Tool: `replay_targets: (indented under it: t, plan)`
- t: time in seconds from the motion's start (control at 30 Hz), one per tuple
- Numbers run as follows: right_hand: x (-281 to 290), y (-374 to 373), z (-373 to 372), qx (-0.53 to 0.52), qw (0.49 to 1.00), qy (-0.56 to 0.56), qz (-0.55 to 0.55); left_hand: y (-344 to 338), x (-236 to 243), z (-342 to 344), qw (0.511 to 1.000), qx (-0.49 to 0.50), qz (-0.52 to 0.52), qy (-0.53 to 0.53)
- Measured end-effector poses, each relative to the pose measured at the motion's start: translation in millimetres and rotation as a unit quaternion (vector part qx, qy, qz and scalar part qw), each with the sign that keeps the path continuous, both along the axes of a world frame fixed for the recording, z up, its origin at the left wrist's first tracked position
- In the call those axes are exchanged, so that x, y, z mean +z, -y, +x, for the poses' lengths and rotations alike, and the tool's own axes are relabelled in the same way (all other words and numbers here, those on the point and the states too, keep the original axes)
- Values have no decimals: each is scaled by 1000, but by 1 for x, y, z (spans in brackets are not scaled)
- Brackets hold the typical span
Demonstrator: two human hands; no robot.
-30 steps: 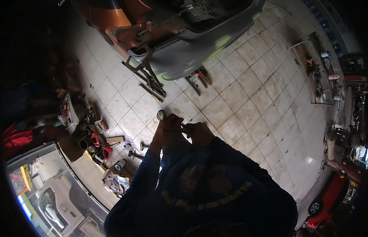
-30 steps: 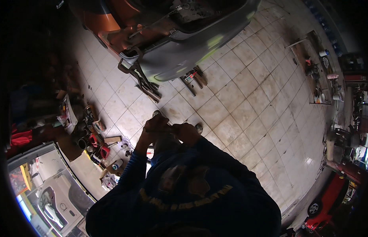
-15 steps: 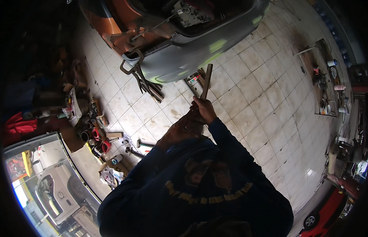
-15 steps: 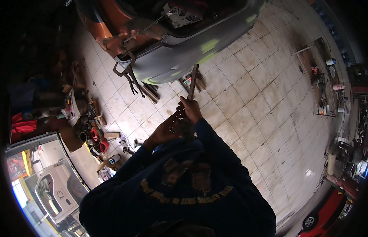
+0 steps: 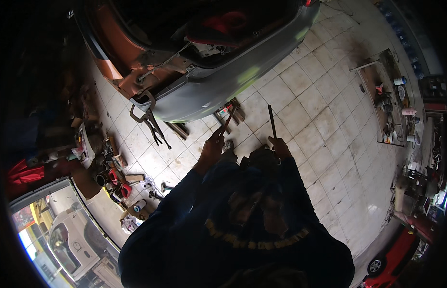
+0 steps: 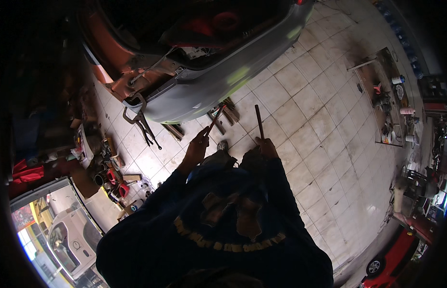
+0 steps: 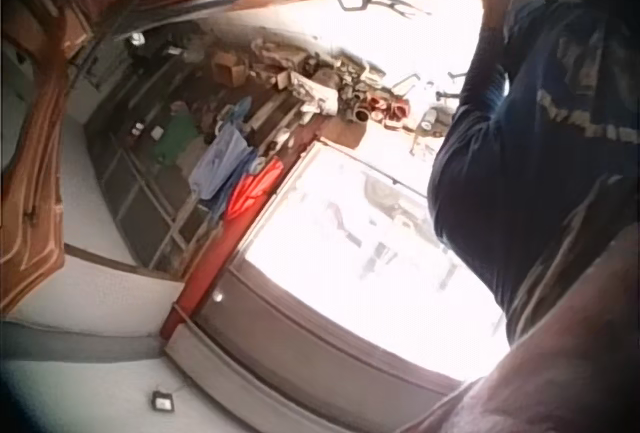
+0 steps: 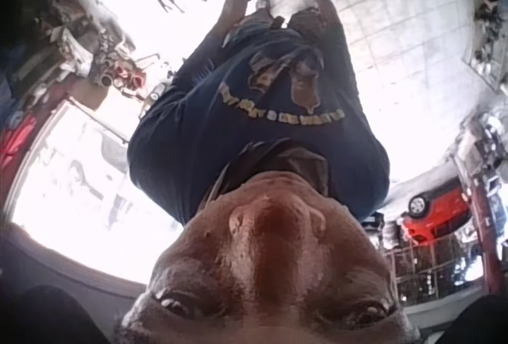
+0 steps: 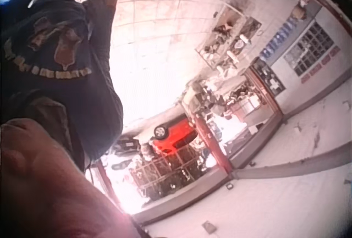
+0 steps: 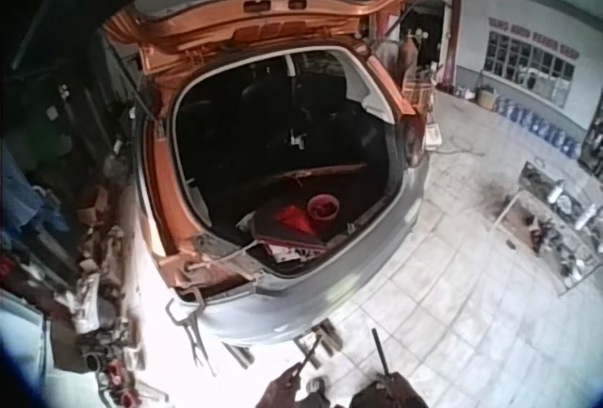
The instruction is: The person uses a hammer and a metal bar to adjust and align the rear bumper of a car. They repeatedly tap and pry at the bumper's edge and underside, then use pliers to manipulate a component under the bumper.
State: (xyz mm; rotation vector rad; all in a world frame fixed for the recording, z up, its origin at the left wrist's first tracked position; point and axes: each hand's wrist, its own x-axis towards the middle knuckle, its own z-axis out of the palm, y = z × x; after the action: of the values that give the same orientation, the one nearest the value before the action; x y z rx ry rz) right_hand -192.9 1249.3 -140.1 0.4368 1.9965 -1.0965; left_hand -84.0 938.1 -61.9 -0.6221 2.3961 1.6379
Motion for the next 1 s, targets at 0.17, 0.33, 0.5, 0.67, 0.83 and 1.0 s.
replay_targets:
  t: [0.17, 0.33, 0.5, 0.67, 0.83, 1.0]
  plan:
    - [-82, -143, -11, -203, 968, 140, -33, -25, -25, -59, 999, 9, -32, -13]
    - [-126, -247, -60, -230, 965, 126, 16, -79, -43, -155, 986, 32, -120, -115]
    - [-100, -278, -144, -193, 973, 125, 32, -93, -31, -264, 957, 86, -237, -142]
    - [-80, -292, -240, -118, 988, 88, 44, -87, -13, -392, 912, 205, -311, -171]
    - [-79, -260, -311, -73, 996, 25, 47, -31, -63, -528, 920, 259, -294, -2]
    - [-61, -191, -377, 23, 1000, 5, 13, 53, -162, -625, 861, 318, -352, 185]
